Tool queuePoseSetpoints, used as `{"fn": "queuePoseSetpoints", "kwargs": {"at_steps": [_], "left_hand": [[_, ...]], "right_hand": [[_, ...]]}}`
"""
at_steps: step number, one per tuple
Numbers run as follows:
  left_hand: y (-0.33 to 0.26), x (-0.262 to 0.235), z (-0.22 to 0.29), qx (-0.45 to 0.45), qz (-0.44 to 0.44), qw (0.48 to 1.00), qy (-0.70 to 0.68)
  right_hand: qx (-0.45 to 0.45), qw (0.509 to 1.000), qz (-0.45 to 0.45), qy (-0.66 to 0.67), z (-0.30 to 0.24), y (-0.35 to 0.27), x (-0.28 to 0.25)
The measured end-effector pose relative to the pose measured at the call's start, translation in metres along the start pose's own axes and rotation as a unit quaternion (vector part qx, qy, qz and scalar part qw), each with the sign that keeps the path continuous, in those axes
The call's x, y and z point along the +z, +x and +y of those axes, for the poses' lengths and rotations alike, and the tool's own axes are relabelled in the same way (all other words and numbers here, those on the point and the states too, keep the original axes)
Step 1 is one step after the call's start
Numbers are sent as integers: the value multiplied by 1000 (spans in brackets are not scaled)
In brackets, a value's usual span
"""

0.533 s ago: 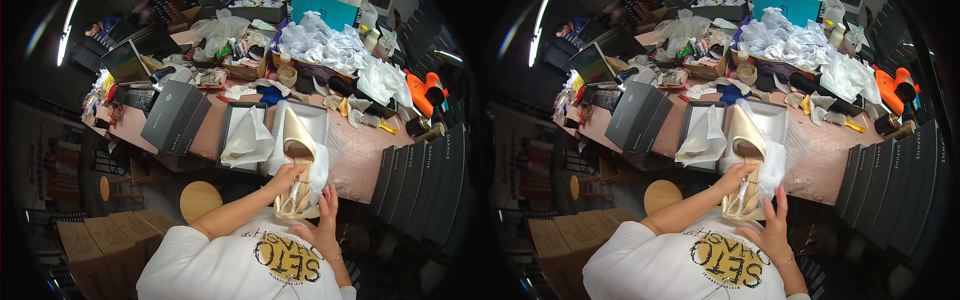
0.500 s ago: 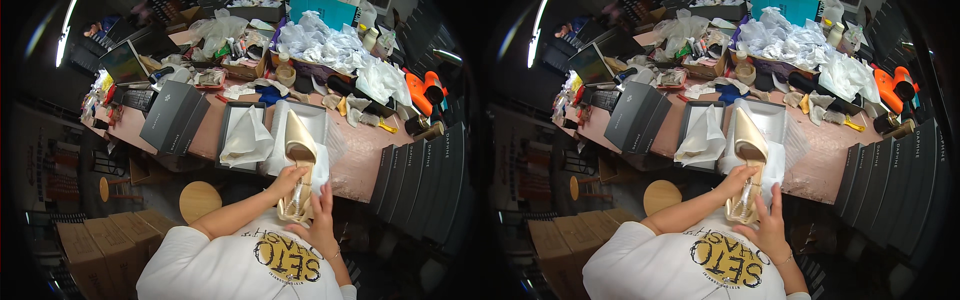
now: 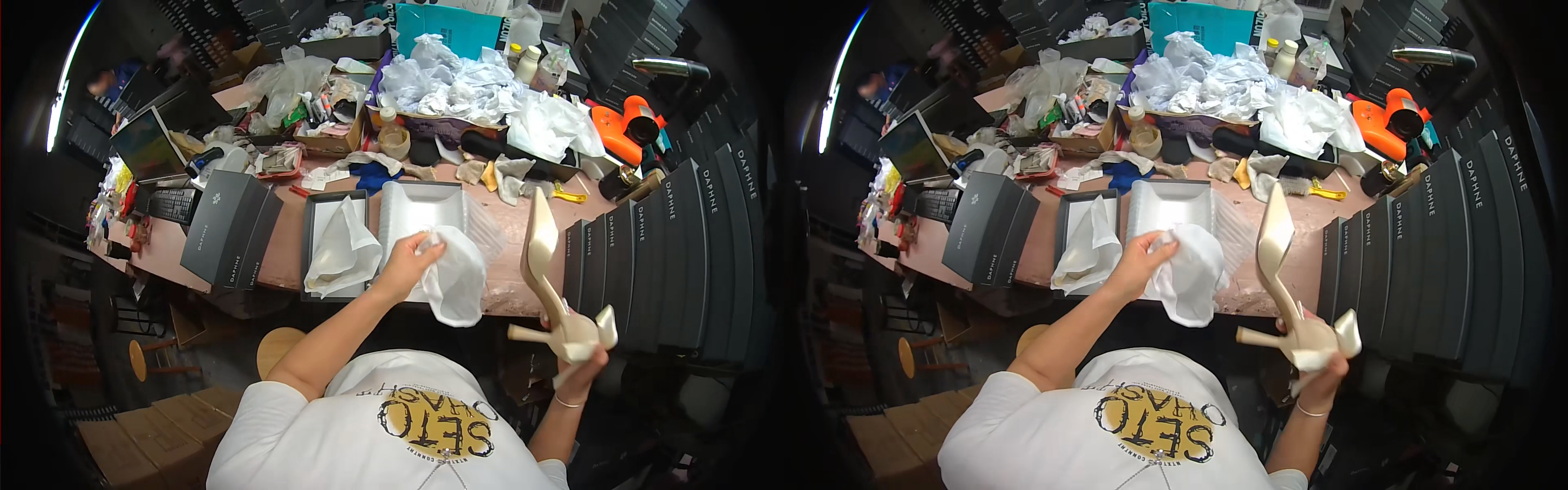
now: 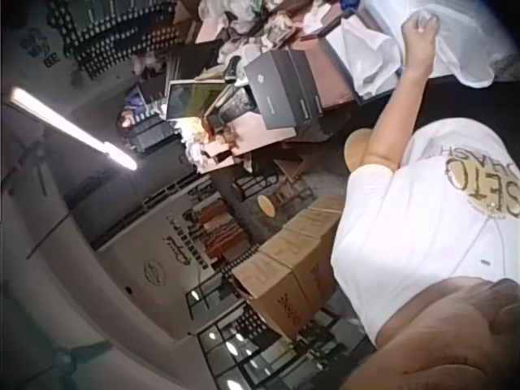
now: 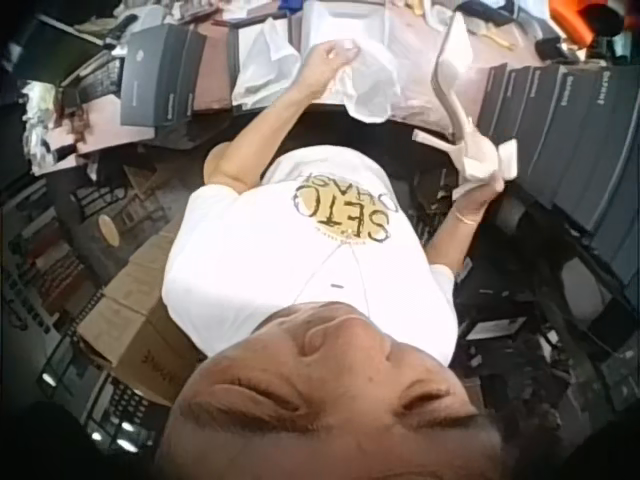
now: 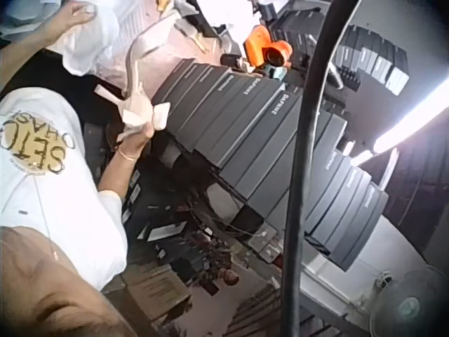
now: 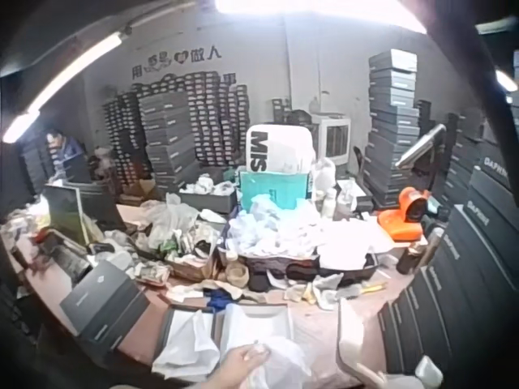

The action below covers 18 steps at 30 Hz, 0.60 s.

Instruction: Packing cream-colored high-heeled shoes into boxes with protective paper.

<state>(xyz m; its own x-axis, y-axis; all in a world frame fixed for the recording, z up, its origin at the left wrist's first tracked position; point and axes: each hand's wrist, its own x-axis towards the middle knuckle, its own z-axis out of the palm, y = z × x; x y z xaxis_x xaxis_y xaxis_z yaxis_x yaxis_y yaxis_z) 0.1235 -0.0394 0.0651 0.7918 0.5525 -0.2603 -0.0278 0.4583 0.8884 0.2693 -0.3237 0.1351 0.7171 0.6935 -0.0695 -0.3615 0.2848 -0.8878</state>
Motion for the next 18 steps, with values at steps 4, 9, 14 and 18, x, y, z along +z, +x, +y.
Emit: {"fn": "queuePoseSetpoints", "kwargs": {"at_steps": [4, 9, 14, 18], "left_hand": [[27, 22, 28, 244, 112, 938, 219], [-27, 62, 49, 273, 10, 927, 258], [-5, 23, 46, 244, 108, 898, 350], [-9, 19, 46, 267, 18, 852, 450]], "right_hand": [[18, 995, -87, 43, -29, -15, 13], [125, 983, -9, 134, 10, -4, 42], [158, 919, 130, 336, 65, 17, 32], [198, 861, 67, 464, 71, 6, 11]]}}
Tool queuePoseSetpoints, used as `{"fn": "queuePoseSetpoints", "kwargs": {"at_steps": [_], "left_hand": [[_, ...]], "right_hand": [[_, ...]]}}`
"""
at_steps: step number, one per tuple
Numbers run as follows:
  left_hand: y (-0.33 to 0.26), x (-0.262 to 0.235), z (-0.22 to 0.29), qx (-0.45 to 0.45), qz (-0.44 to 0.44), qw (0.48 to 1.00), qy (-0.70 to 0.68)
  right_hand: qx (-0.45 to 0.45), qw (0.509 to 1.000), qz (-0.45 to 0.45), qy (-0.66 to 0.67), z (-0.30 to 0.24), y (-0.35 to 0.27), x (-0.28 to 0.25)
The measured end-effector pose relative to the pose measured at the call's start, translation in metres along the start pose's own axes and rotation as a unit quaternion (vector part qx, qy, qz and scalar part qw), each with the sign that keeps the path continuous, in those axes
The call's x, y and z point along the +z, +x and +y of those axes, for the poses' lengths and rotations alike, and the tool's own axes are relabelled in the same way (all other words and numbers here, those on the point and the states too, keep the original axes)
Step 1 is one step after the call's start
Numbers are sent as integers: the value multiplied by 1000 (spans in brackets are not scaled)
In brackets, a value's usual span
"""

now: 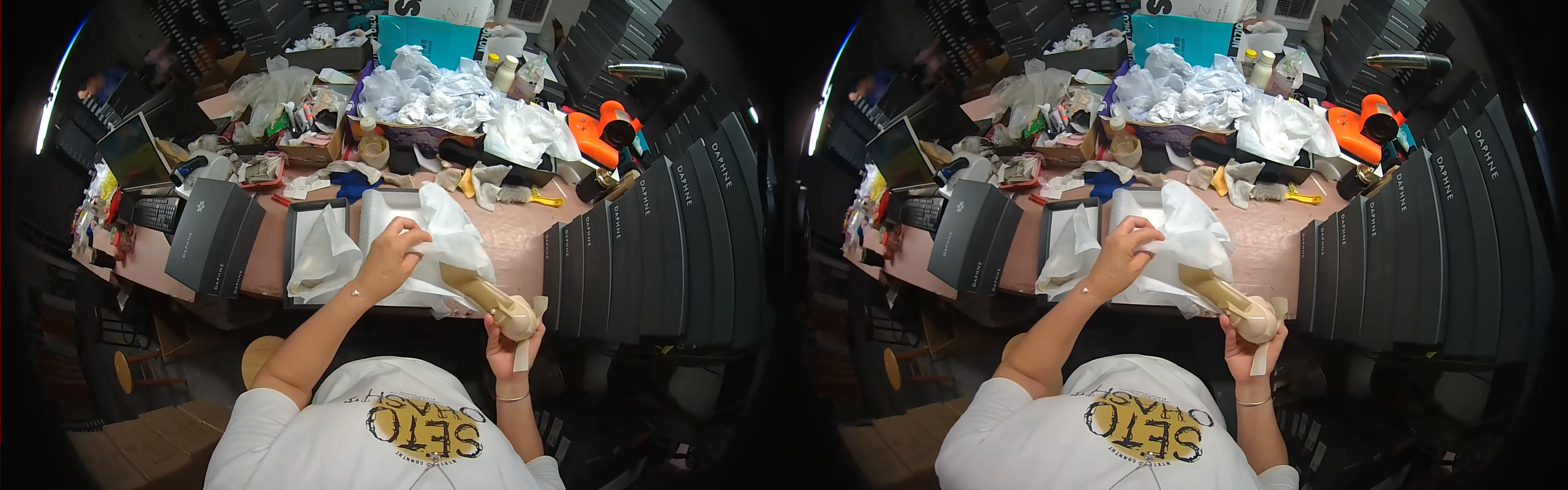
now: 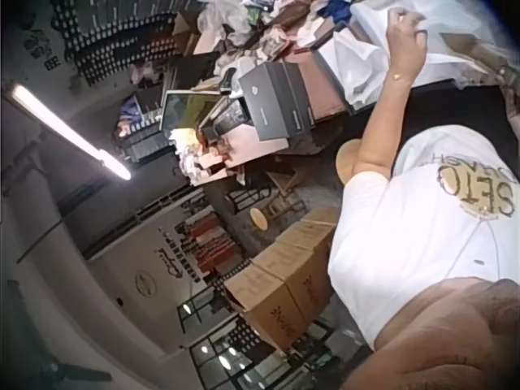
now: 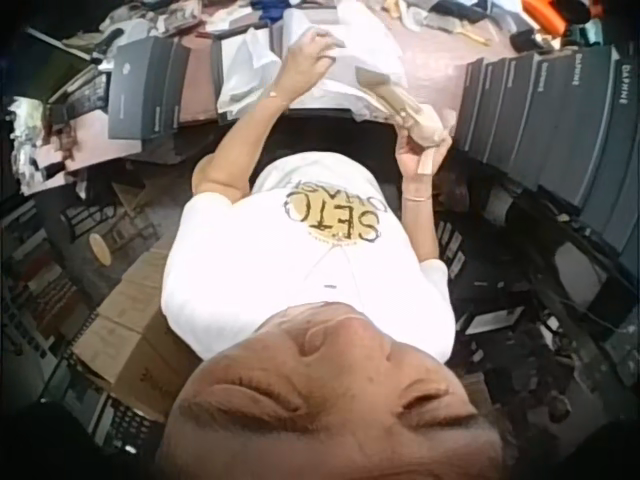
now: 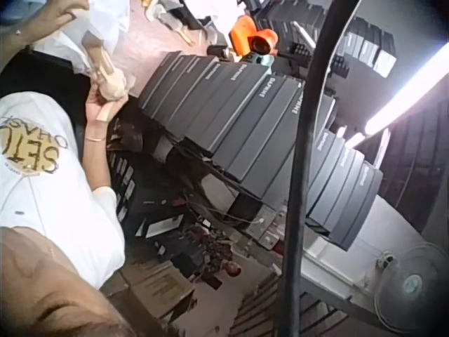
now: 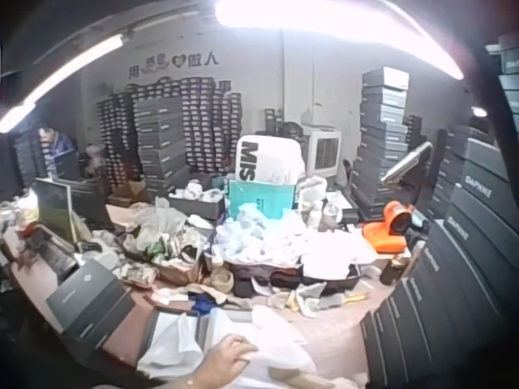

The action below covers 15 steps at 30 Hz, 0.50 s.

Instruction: Packing cream-colored high-heeled shoes into boxes with protective paper.

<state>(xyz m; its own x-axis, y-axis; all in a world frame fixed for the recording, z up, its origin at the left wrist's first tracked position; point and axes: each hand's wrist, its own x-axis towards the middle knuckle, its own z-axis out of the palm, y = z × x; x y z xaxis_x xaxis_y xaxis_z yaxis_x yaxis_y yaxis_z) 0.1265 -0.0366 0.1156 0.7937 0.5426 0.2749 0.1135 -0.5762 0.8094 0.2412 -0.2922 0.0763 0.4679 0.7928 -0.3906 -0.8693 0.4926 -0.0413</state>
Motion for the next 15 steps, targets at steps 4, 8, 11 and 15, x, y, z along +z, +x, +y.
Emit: {"fn": "queuePoseSetpoints", "kwargs": {"at_steps": [4, 8, 11, 15], "left_hand": [[-6, 21, 0, 10, 3, 1000, -19], [-14, 31, 23, 63, 25, 998, -17], [-28, 32, 45, 51, -13, 996, -68], [-30, 47, 71, 120, -7, 989, -89]], "right_hand": [[53, 997, -25, 50, 2, -2, -7], [34, 997, -35, 54, 10, -4, -5], [-39, 999, -15, 6, 29, -3, 21], [-237, 944, -14, -229, 80, 0, 37]]}}
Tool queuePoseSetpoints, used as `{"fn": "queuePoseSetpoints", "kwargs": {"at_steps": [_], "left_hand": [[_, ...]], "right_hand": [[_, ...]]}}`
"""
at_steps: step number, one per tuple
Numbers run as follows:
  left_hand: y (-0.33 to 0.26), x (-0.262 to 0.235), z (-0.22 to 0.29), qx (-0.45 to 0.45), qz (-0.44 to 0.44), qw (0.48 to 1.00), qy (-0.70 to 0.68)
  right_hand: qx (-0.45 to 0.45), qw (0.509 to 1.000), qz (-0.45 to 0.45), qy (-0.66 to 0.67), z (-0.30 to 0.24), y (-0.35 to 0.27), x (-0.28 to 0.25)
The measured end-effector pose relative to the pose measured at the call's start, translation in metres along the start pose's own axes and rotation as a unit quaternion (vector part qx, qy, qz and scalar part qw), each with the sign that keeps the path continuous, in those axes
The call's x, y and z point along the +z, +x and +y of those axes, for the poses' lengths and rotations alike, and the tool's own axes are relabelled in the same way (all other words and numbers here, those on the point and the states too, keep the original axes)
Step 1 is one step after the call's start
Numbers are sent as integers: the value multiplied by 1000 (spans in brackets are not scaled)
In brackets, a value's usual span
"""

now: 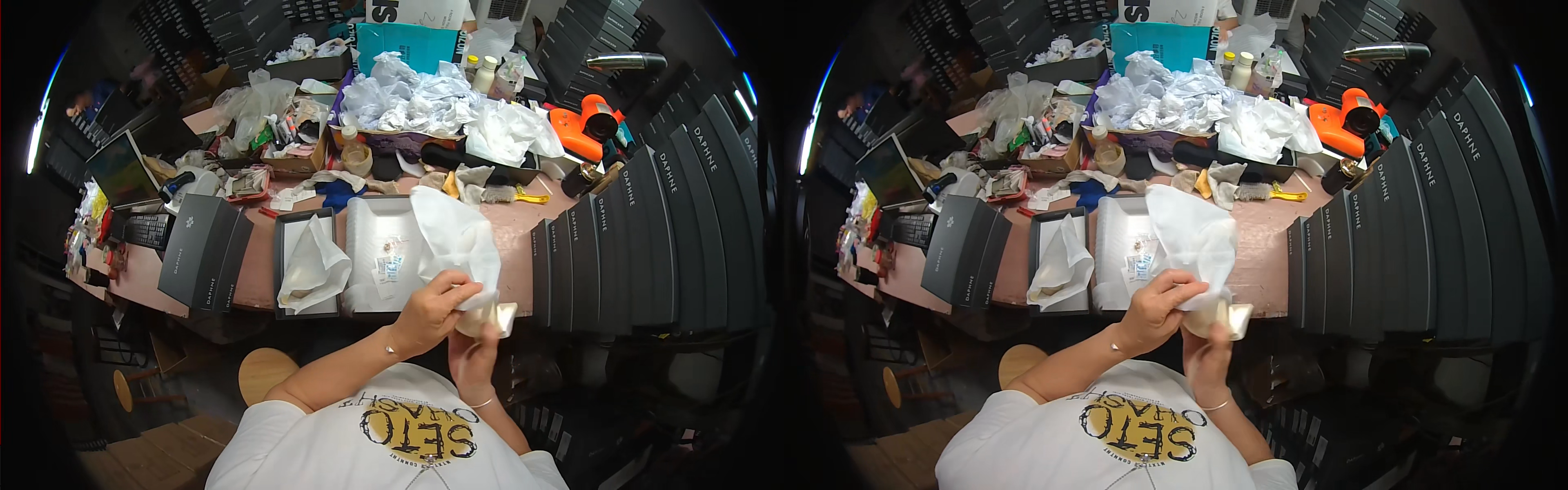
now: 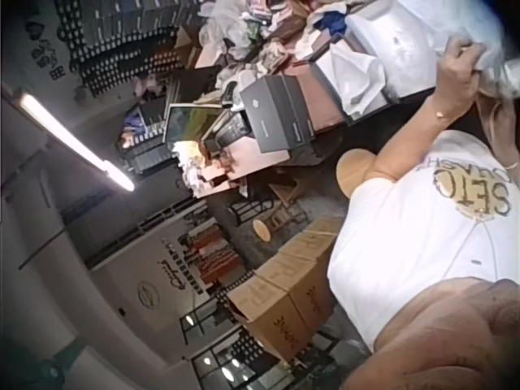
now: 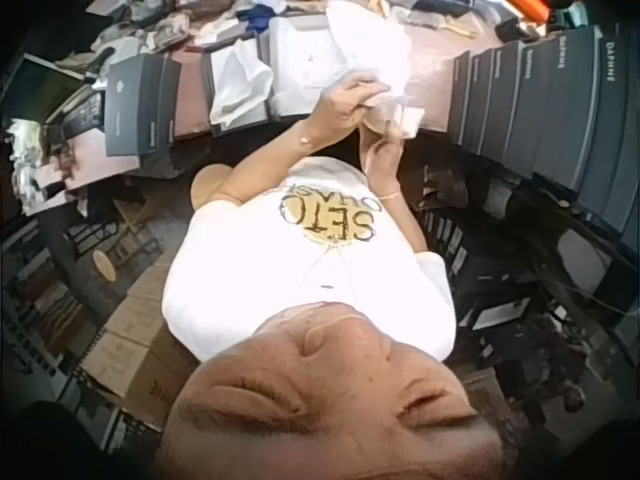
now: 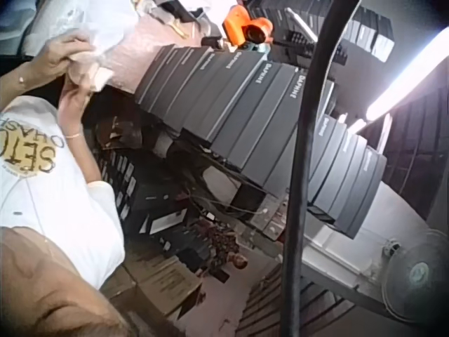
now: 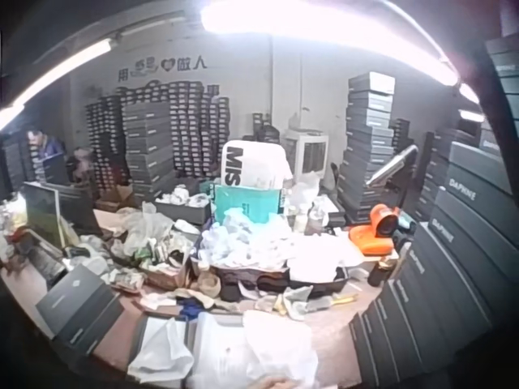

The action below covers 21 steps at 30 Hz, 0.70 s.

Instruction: Packing cream-colored high-heeled shoes into boxes with protective paper.

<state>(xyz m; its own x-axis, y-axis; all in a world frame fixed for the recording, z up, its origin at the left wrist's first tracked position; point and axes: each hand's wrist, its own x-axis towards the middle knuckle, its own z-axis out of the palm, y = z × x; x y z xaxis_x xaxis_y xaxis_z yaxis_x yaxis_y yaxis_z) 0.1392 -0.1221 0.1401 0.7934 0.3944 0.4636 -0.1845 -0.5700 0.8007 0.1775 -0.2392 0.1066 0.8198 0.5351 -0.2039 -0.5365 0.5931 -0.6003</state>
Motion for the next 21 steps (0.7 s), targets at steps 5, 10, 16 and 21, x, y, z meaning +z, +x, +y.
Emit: {"fn": "queuePoseSetpoints", "kwargs": {"at_steps": [5, 10, 16, 21], "left_hand": [[-13, 18, -9, 39, -21, 999, -3], [-29, 37, -3, 64, -34, 997, -32], [-63, 48, -32, 92, -147, 985, 12], [-68, 0, -28, 34, -105, 993, 29]], "right_hand": [[104, 990, -22, 96, -10, 33, -36], [-59, 964, -70, -250, 38, 38, -112], [-81, 775, -69, -624, 42, 94, -190], [90, 518, -112, -843, 8, 166, -176]]}}
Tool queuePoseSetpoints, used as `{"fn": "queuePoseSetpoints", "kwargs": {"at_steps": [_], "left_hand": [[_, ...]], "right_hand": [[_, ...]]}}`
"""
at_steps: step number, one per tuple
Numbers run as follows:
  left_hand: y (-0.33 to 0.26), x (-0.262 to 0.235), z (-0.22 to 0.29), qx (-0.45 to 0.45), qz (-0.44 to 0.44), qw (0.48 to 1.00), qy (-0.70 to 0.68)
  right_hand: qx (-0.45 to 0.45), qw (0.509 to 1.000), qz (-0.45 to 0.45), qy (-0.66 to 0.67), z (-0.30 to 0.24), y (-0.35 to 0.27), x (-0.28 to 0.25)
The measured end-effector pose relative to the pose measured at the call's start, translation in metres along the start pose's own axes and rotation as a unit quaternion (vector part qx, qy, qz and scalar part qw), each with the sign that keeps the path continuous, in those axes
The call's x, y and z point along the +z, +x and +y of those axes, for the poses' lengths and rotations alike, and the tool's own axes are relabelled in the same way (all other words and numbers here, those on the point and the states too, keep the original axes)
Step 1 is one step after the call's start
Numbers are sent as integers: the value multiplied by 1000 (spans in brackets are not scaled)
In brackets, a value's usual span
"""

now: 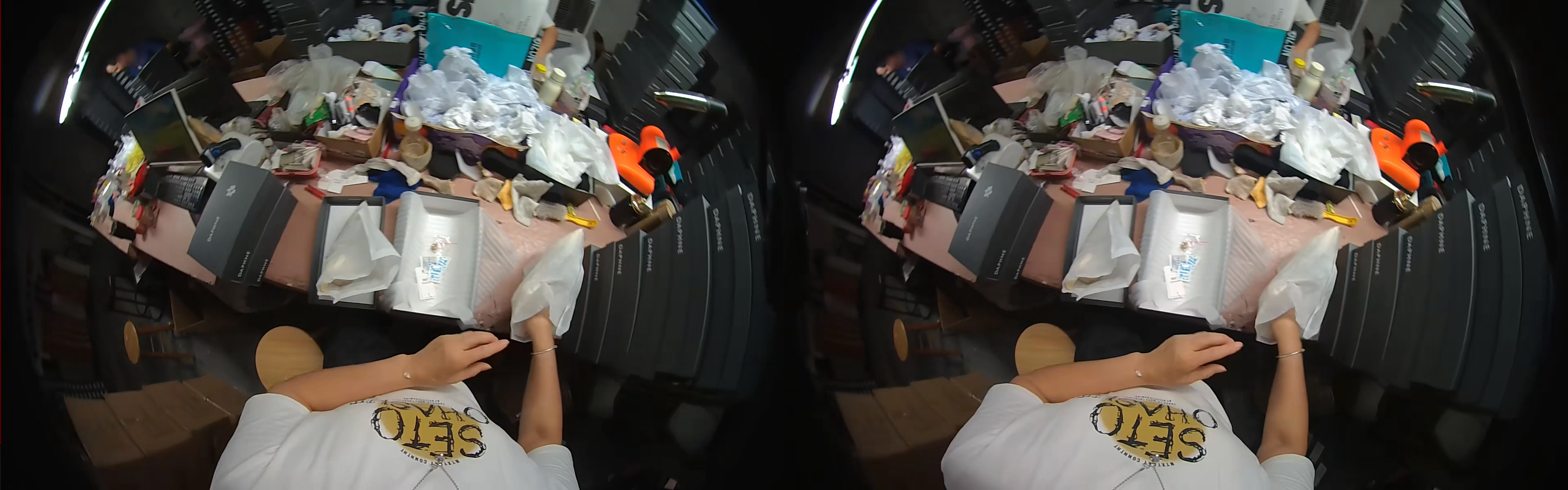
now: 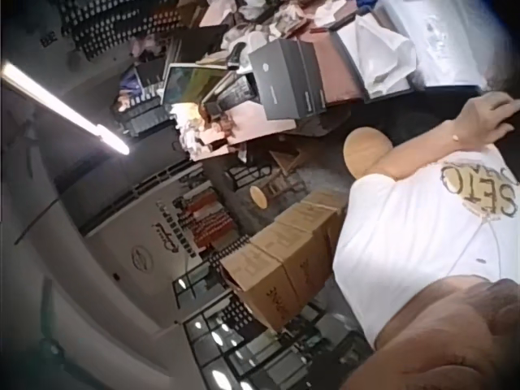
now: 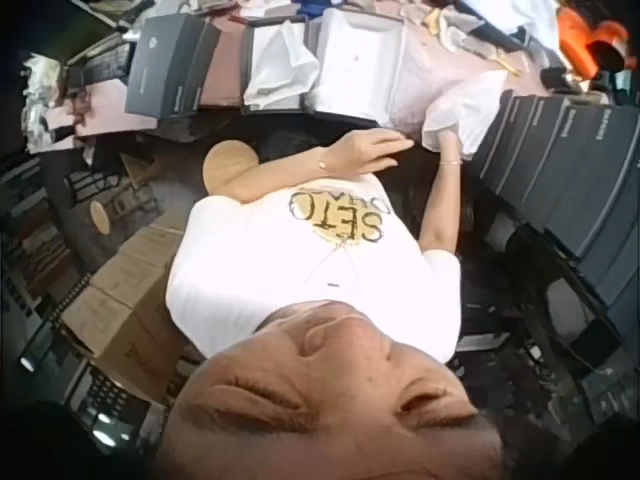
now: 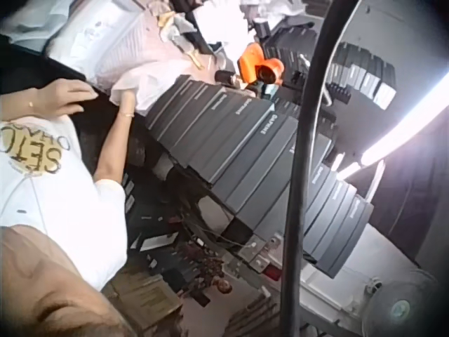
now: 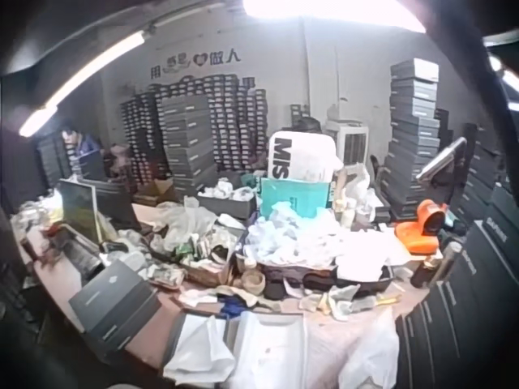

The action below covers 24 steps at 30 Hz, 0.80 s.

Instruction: Packing cream-colored high-heeled shoes into boxes with protective paper.

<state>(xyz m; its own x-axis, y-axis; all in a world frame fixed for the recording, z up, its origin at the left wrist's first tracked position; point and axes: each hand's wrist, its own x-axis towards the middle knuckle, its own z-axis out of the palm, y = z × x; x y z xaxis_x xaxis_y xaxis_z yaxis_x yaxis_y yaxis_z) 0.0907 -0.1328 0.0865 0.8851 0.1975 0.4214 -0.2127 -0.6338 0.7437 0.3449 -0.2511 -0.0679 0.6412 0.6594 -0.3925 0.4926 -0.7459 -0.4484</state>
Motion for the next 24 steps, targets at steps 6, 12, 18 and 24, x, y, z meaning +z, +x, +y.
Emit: {"fn": "queuePoseSetpoints", "kwargs": {"at_steps": [6, 12, 18, 24], "left_hand": [[-88, -138, -40, -363, 127, 834, 395], [-130, -159, -101, -367, 322, 836, 251], [-141, -136, -88, -390, 369, 825, 179], [-114, -110, -86, -343, 389, 841, 158]], "right_hand": [[-326, 935, 17, 141, -205, -41, -60], [-486, 868, -70, -71, -324, -3, 28], [-592, 797, -118, 21, -372, -26, -15], [-555, 807, -181, -88, -309, 9, 120]]}}
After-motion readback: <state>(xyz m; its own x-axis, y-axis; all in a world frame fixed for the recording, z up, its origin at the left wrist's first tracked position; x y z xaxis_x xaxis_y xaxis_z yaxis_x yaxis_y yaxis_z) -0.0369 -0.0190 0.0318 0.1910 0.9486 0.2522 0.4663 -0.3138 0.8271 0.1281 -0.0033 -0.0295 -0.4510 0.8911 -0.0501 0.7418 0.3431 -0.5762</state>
